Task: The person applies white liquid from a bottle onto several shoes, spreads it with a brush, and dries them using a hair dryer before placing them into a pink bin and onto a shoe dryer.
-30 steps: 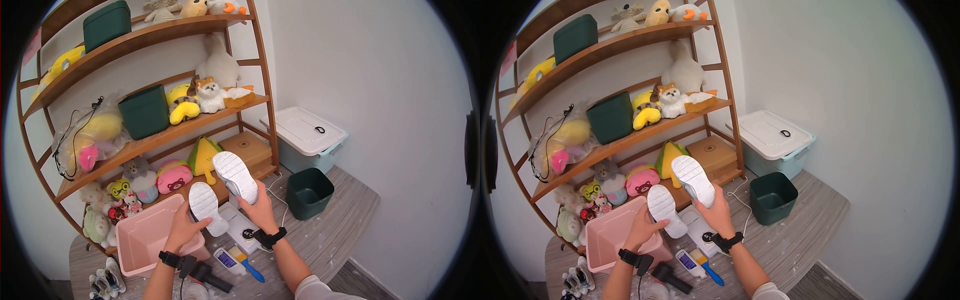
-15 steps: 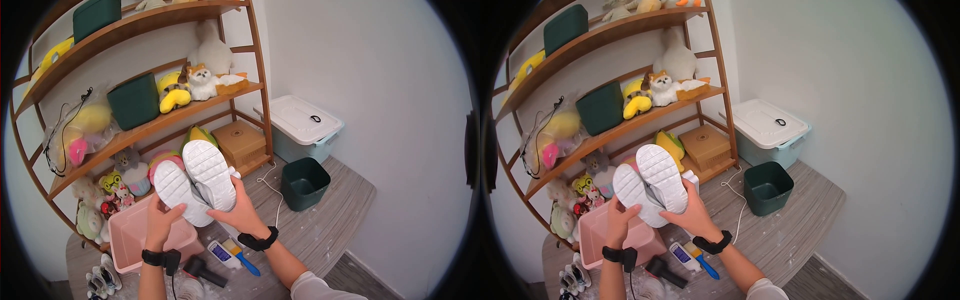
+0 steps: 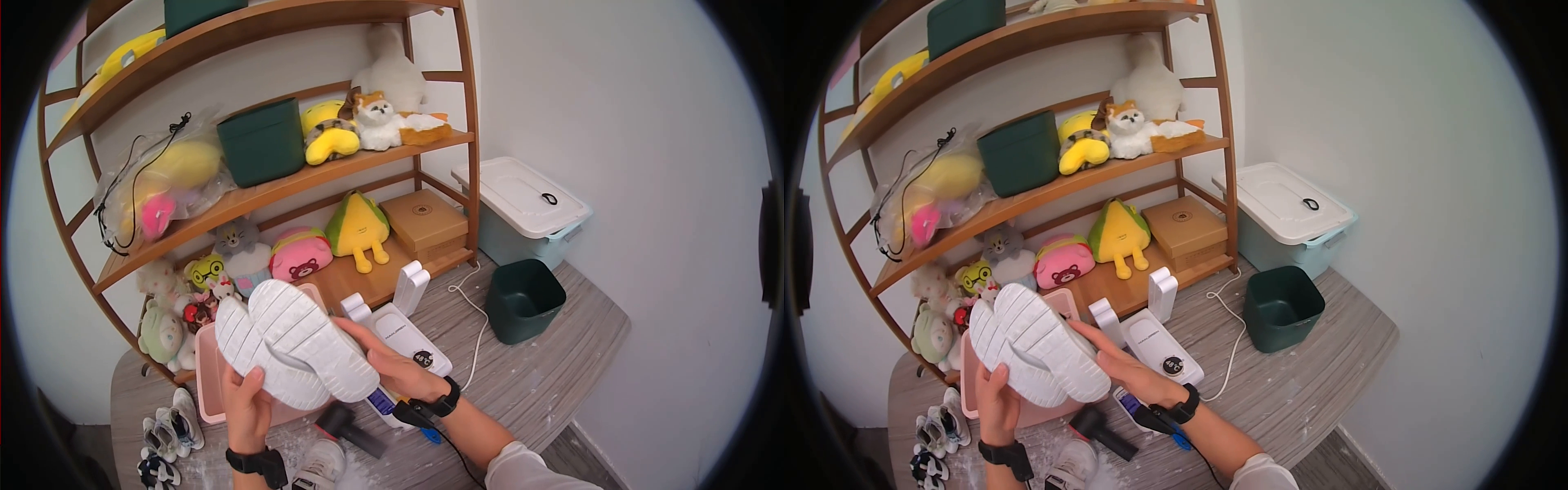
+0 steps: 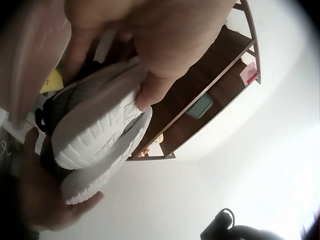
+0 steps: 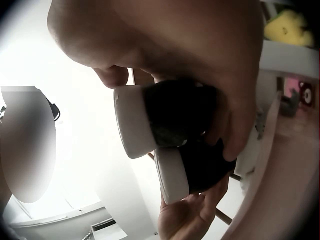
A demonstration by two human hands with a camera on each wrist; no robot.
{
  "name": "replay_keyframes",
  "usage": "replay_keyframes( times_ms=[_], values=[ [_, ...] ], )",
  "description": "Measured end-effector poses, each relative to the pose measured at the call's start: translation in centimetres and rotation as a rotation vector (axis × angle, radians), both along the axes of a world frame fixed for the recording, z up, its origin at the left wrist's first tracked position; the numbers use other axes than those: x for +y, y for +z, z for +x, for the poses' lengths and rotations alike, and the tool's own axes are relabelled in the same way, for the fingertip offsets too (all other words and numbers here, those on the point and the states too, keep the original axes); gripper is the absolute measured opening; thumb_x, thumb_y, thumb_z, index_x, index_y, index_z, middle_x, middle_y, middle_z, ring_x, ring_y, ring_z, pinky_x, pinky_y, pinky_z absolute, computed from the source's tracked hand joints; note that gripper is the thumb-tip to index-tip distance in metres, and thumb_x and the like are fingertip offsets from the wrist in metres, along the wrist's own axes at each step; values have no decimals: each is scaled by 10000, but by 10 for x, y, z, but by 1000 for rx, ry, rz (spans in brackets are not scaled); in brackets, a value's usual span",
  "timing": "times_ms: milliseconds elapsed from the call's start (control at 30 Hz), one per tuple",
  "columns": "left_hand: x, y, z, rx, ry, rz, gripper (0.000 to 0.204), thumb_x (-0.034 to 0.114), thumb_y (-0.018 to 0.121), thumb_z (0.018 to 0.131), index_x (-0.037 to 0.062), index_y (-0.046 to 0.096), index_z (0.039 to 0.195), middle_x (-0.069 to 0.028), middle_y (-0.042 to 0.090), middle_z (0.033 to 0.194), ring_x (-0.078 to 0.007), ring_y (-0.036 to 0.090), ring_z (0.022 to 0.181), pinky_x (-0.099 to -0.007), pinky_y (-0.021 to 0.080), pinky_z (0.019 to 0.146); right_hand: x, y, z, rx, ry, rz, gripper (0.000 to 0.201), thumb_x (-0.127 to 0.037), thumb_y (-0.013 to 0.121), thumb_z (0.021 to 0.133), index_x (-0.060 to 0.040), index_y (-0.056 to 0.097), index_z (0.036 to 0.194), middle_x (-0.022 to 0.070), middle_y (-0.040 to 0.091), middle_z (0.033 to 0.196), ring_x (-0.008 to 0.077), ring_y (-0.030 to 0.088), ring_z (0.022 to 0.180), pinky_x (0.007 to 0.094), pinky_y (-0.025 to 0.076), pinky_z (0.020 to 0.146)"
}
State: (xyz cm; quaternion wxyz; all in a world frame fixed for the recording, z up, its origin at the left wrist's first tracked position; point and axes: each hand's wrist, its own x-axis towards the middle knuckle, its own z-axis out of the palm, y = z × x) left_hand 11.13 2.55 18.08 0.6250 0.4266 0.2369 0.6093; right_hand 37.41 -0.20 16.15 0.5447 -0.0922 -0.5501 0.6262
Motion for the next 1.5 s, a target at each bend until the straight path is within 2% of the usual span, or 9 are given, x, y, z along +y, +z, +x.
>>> replay_keyframes(
  times_ms=[300, 767, 833, 967, 1067, 1100, 1133, 1267, 1500],
  values=[
    [-45, -28, -34, -51, 89, -79, 655, 101, 709, 929, -32, 398, 1489, -169, 579, 1431, -295, 621, 1268, -441, 535, 1052, -1, -29, -47, 40, 170, -219, 995, -619, 608, 974, -138, 63, 1653, 91, 259, 1629, 217, 252, 1538, 394, 252, 1237],
    [-53, -39, -34, 2, 14, -16, 711, 105, 753, 897, -33, 401, 1499, -135, 543, 1474, -247, 534, 1339, -405, 374, 1159, -24, -7, -66, 138, 17, -139, 1198, -694, 755, 795, -88, 164, 1641, 119, 267, 1638, 239, 315, 1510, 387, 277, 1227],
    [-48, -45, -38, 89, 29, 1, 757, 220, 776, 911, -28, 395, 1515, -137, 563, 1458, -255, 567, 1317, -398, 435, 1113, -25, -1, -69, 136, -4, -152, 1168, -676, 758, 798, -84, 193, 1632, 122, 291, 1624, 243, 335, 1499, 385, 286, 1222],
    [-38, -37, -53, 226, 4, -23, 556, 124, 724, 936, -45, 503, 1417, -125, 637, 1347, -216, 612, 1204, -358, 449, 1065, -26, 20, -73, 67, -89, -136, 1068, -623, 754, 809, -73, 289, 1599, 126, 361, 1582, 243, 388, 1462, 371, 305, 1204],
    [-33, -32, -78, 574, 117, 80, 391, 105, 706, 935, -31, 610, 1289, -107, 717, 1146, -215, 665, 1039, -348, 502, 953, -17, 35, -71, 15, -160, 6, 970, -503, 780, 841, -63, 329, 1579, 127, 395, 1559, 231, 410, 1438, 361, 311, 1191],
    [-32, -27, -85, 766, 323, 194, 345, 94, 709, 917, -22, 633, 1233, -102, 715, 1045, -241, 673, 970, -362, 510, 916, -13, 42, -72, 13, -164, 7, 970, -503, 780, 841, -63, 329, 1579, 127, 395, 1559, 231, 410, 1438, 361, 311, 1191],
    [-30, -22, -91, 952, 532, 310, 299, 83, 712, 898, -13, 655, 1176, -97, 713, 943, -267, 680, 901, -376, 518, 880, -7, 51, -74, -75, -227, 107, 922, -444, 796, 848, -68, 355, 1565, 118, 430, 1532, 221, 435, 1406, 363, 331, 1171],
    [-13, -23, -108, 1182, 924, 524, 294, 127, 749, 865, -10, 655, 1108, -191, 632, 1159, -407, 596, 1117, -464, 463, 985, 14, 96, -89, -584, -341, 318, 828, -308, 845, 842, -83, 430, 1521, 81, 497, 1482, 189, 492, 1303, 372, 392, 1106],
    [10, -49, -122, 1143, 821, 441, 247, 143, 737, 886, -12, 665, 1065, -233, 588, 1267, -442, 548, 1200, -501, 431, 1034, 47, 119, -142, -1074, -283, 394, 662, -446, 746, 894, -106, 549, 1427, 155, 682, 1222, 299, 667, 1074, 365, 513, 937]
  ],
)
